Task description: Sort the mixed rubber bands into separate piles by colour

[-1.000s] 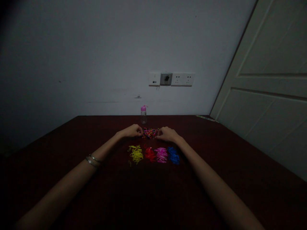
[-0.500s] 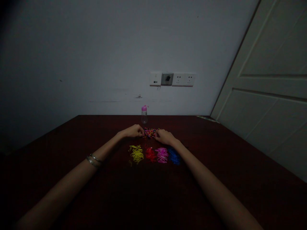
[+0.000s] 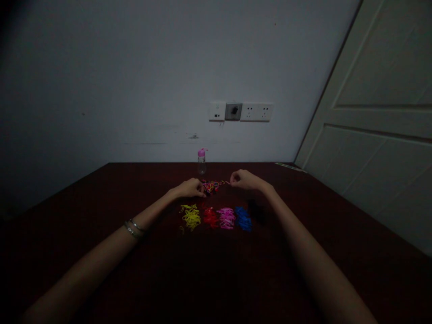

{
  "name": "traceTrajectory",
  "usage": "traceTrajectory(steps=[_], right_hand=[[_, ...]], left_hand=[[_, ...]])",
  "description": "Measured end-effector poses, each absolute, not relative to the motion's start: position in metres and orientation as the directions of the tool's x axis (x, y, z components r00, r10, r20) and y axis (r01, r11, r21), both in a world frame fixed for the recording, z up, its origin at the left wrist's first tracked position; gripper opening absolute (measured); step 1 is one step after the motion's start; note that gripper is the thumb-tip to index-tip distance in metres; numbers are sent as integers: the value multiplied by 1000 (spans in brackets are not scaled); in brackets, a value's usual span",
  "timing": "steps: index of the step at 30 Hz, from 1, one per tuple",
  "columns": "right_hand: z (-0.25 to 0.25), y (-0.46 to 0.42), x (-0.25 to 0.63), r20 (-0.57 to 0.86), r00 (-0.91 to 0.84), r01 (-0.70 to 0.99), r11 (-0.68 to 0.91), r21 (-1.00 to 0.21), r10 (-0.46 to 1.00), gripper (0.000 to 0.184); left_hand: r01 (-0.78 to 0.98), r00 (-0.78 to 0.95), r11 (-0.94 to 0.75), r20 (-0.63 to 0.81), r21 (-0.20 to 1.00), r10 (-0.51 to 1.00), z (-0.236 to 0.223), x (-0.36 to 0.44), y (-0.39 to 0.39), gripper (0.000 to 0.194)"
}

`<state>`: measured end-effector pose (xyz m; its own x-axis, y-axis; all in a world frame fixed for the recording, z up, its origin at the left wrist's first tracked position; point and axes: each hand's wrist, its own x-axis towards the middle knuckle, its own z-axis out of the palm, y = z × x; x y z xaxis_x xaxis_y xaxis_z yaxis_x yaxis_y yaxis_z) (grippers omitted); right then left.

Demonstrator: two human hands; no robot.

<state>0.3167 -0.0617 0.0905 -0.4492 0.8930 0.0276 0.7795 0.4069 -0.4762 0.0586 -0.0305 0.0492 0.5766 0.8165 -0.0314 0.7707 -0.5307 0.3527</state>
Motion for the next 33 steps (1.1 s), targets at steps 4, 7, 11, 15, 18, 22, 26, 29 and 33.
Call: traceTrajectory(steps=[4, 7, 11, 15, 18, 22, 26, 29, 33], right_hand=[[92, -68, 316, -136, -507, 769, 375, -518, 851, 18], [88, -73, 309, -358, -523, 789, 280, -547, 774, 19], [85, -73, 305, -501, -513, 811, 201, -549, 697, 26], [84, -69, 311, -491, -500, 816, 198, -543, 713, 35], [81, -65, 317, -461, -507, 806, 210, -554, 729, 39], [77, -63, 319, -458, -497, 806, 197, -558, 737, 43], [75, -63, 317, -445, -508, 799, 212, -562, 737, 44], [76, -63, 316, -409, -511, 796, 236, -557, 756, 41], [75, -61, 315, -261, -498, 784, 300, -544, 827, 30]], left_hand=[[780, 566, -520, -38, 348, 823, 50, 60, -32, 17], [774, 572, -528, -29, 350, 820, 51, 60, -33, 11], [759, 594, -542, -42, 361, 803, 51, 60, -34, 12], [700, 643, -564, -43, 438, 764, 54, 57, -31, 13], [612, 716, -582, -63, 536, 695, 59, 53, -31, 14], [540, 791, -548, -164, 638, 589, 65, 54, -35, 16], [524, 820, -501, -250, 689, 515, 65, 57, -39, 26], [532, 780, -493, -171, 688, 602, 63, 56, -34, 28], [555, 694, -510, -27, 657, 719, 56, 51, -23, 23]])
